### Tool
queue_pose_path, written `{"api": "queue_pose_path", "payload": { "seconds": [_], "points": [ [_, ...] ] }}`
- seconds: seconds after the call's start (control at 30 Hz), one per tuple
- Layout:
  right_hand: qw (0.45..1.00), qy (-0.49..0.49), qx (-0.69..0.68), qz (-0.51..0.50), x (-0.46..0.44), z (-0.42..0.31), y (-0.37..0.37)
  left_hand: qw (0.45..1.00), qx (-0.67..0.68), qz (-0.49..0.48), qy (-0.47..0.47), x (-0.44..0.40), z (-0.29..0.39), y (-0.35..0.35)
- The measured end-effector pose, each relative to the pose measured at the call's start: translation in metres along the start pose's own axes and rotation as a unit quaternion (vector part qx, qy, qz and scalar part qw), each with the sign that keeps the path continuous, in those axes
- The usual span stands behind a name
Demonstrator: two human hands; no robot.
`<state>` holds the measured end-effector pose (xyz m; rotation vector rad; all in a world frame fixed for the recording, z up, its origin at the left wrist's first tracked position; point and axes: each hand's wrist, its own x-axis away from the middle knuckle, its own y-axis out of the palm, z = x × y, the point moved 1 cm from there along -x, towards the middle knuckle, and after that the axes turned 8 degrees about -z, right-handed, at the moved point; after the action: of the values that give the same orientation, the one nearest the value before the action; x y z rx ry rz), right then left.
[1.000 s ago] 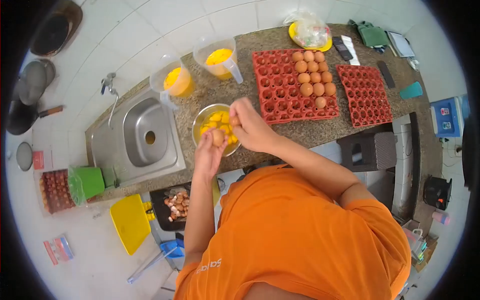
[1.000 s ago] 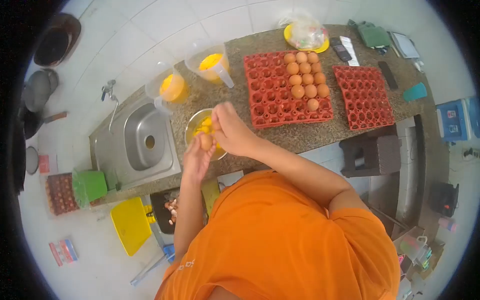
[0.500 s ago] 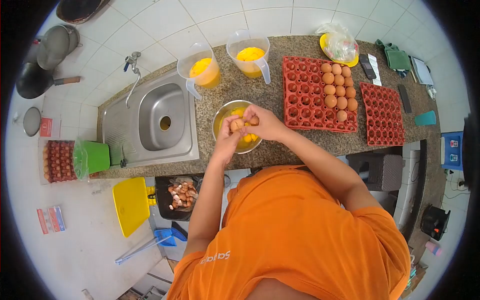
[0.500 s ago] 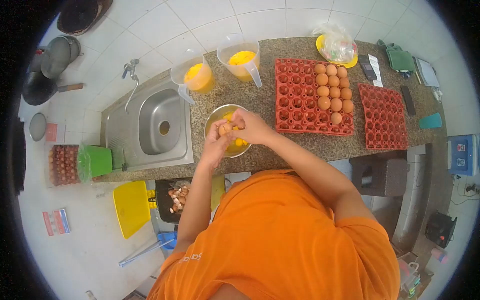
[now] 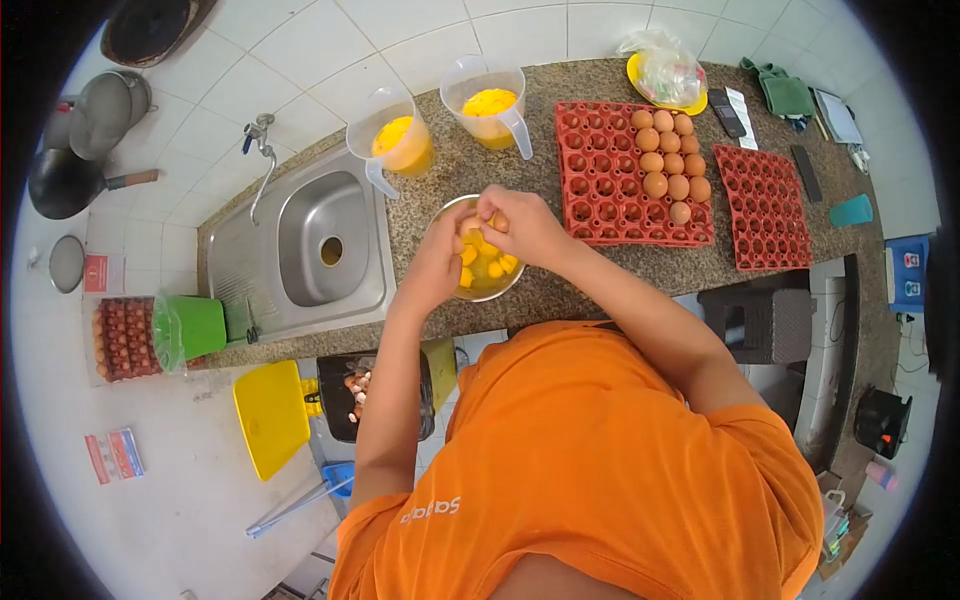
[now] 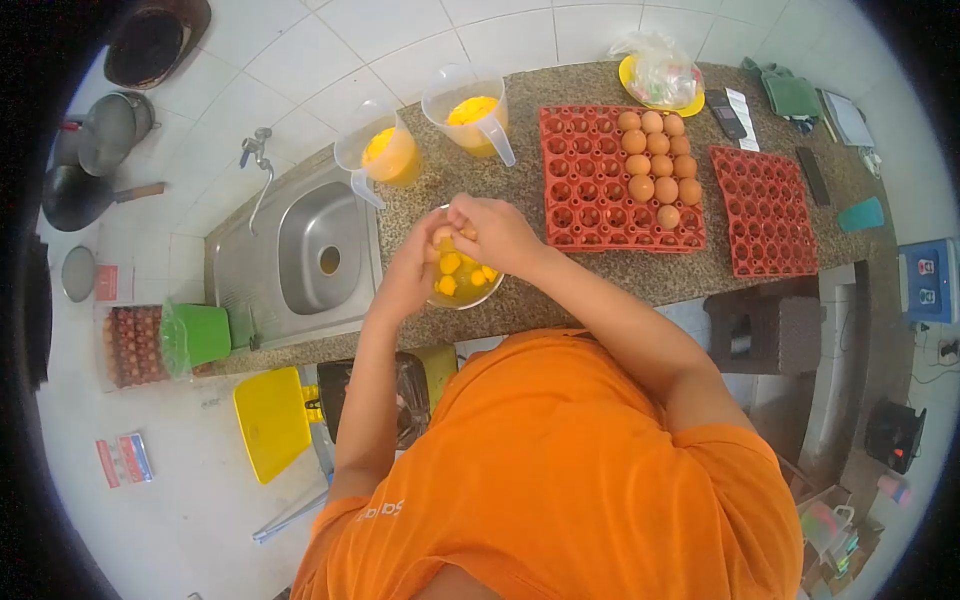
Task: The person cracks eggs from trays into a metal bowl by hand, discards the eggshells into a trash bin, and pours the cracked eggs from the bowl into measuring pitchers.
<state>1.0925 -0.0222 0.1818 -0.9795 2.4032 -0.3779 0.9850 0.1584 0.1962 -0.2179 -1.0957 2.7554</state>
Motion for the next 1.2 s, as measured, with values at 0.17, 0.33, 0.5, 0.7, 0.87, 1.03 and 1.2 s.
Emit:
{"api": "queue_pose_path", "payload": {
  "seconds": [0.17,0.33,0.5,0.7,0.87,1.03,1.2],
  "points": [
    [1.0,0.014,0.006,-0.001,0.006,0.006,0.015,0.903,0.4,0.102,-0.122,0.002,-0.01,0.022],
    [0.987,0.145,-0.019,0.062,0.043,0.018,-0.028,0.596,0.766,0.23,-0.065,0.077,-0.066,0.026],
    [0.853,0.359,0.342,0.163,0.119,0.011,-0.177,0.649,0.673,0.313,-0.166,0.281,-0.095,-0.028],
    [0.791,0.47,0.382,0.089,0.143,0.05,-0.205,0.834,-0.128,0.251,-0.475,0.294,-0.076,-0.031],
    [0.94,0.327,0.091,0.027,0.11,0.009,-0.182,0.882,0.33,0.167,-0.291,0.111,0.018,-0.011],
    [0.984,0.038,0.032,-0.173,0.053,-0.023,-0.052,0.769,0.615,-0.014,-0.176,0.015,0.059,0.05],
    [0.963,0.127,-0.239,-0.009,0.039,-0.041,0.003,0.71,0.644,0.167,-0.23,0.025,0.002,0.046]
  ]
}}
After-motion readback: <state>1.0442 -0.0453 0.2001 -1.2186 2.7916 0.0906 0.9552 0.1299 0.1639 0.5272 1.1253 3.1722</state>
